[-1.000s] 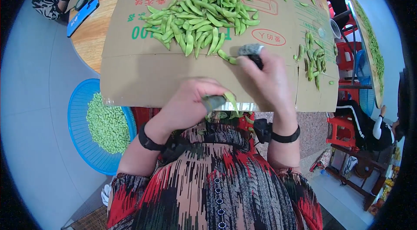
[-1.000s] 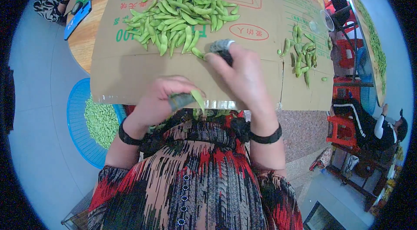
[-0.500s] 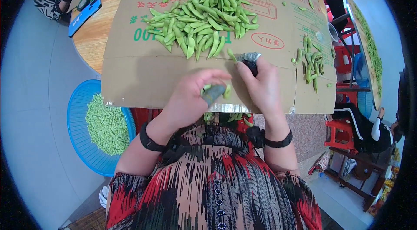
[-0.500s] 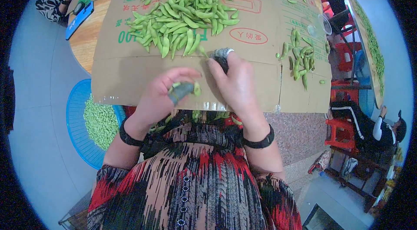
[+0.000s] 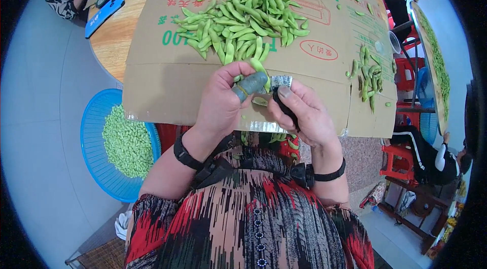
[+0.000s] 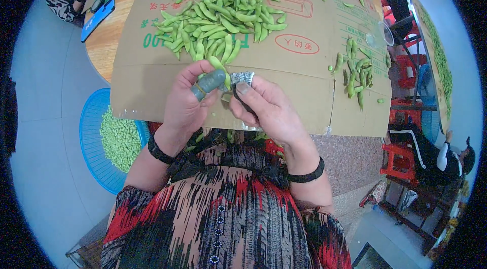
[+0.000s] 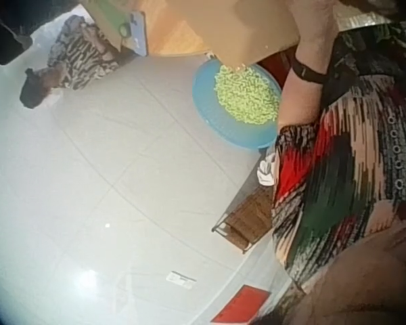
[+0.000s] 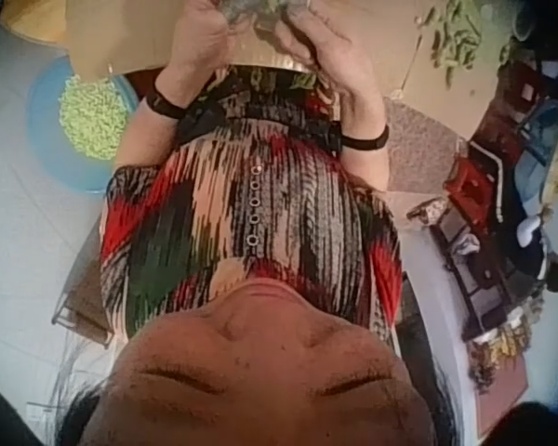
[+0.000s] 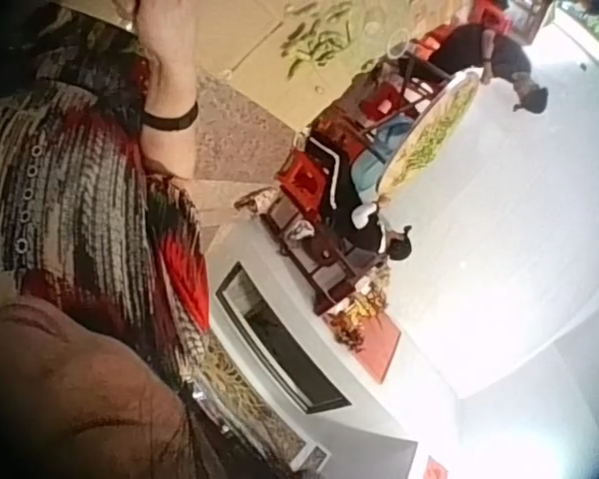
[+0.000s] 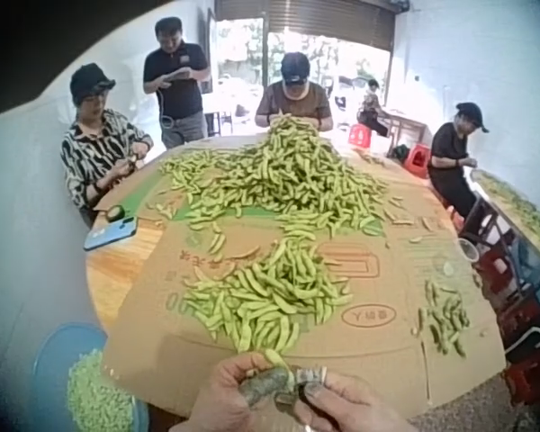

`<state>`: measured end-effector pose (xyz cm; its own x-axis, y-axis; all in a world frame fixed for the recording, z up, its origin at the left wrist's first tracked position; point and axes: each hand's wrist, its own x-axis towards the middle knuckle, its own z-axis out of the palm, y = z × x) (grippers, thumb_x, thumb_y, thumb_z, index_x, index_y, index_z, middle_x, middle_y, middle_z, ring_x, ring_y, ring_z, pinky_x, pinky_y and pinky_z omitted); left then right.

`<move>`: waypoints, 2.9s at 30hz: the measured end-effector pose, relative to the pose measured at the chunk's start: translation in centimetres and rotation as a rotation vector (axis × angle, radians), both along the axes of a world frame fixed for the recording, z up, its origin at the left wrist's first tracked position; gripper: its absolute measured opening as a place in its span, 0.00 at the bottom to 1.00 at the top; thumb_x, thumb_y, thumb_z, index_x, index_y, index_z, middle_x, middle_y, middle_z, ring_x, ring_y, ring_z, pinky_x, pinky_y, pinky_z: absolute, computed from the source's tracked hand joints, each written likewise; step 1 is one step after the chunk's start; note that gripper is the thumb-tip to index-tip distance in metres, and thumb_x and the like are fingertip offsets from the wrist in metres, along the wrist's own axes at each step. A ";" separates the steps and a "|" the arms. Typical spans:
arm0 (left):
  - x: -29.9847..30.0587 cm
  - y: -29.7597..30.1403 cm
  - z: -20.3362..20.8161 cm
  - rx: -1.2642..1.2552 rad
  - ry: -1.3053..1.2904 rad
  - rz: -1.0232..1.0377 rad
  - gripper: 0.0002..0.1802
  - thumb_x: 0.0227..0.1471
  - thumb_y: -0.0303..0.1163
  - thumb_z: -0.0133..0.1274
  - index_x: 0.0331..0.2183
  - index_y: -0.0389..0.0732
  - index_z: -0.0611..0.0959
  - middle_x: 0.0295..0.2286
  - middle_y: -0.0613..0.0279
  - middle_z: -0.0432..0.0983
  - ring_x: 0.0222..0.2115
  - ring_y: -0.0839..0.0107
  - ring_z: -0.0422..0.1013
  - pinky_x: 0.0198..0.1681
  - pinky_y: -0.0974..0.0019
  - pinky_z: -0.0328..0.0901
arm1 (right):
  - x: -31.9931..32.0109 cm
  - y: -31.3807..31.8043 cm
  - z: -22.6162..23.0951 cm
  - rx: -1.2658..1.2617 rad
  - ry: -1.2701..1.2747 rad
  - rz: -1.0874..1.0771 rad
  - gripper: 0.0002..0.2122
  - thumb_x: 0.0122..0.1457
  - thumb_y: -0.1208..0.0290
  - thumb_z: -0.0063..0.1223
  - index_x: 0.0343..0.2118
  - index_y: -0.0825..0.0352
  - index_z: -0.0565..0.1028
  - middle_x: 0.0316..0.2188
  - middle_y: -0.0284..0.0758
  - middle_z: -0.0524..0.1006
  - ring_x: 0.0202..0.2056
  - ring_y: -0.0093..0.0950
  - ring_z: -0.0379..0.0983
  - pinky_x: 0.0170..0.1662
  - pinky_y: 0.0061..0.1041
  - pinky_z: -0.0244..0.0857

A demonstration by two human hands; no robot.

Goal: Shelling green bean pods into a basket using finger-mounted tools.

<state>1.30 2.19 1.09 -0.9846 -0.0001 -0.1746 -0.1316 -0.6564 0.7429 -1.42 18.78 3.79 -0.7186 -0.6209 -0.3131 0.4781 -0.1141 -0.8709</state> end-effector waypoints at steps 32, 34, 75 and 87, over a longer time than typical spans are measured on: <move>-0.3 -0.1 -1.0 -0.855 0.309 0.086 0.11 0.46 0.21 0.52 0.36 0.37 0.77 0.27 0.68 0.74 0.26 0.77 0.69 0.29 0.75 0.63 | -0.3 -0.7 -1.1 0.542 0.911 -0.386 0.06 0.54 0.74 0.49 0.32 0.71 0.72 0.16 0.37 0.72 0.16 0.24 0.68 0.21 0.22 0.61; -0.4 0.0 -1.0 -1.031 0.443 0.102 0.11 0.46 0.21 0.52 0.35 0.36 0.77 0.27 0.63 0.75 0.28 0.73 0.70 0.32 0.72 0.64 | -0.4 -0.6 0.3 0.601 1.041 -0.497 0.07 0.54 0.74 0.50 0.33 0.71 0.72 0.19 0.43 0.73 0.19 0.36 0.71 0.24 0.29 0.65; -1.4 0.2 0.0 -0.422 -0.013 -0.047 0.04 0.48 0.22 0.51 0.30 0.38 0.79 0.18 0.77 0.65 0.16 0.89 0.54 0.17 0.82 0.46 | 1.2 -1.6 -1.6 0.790 1.034 -0.215 0.08 0.51 0.71 0.54 0.26 0.70 0.70 0.15 0.44 0.72 0.18 0.42 0.71 0.21 0.35 0.65; -2.2 -1.0 0.5 0.130 -0.038 -0.231 0.17 0.54 0.26 0.44 0.46 0.32 0.73 0.30 0.58 0.75 0.22 0.79 0.64 0.19 0.82 0.54 | -0.5 -0.2 -1.3 0.124 0.245 -0.277 0.06 0.61 0.70 0.45 0.31 0.66 0.72 0.14 0.21 0.65 0.14 0.10 0.55 0.16 0.11 0.47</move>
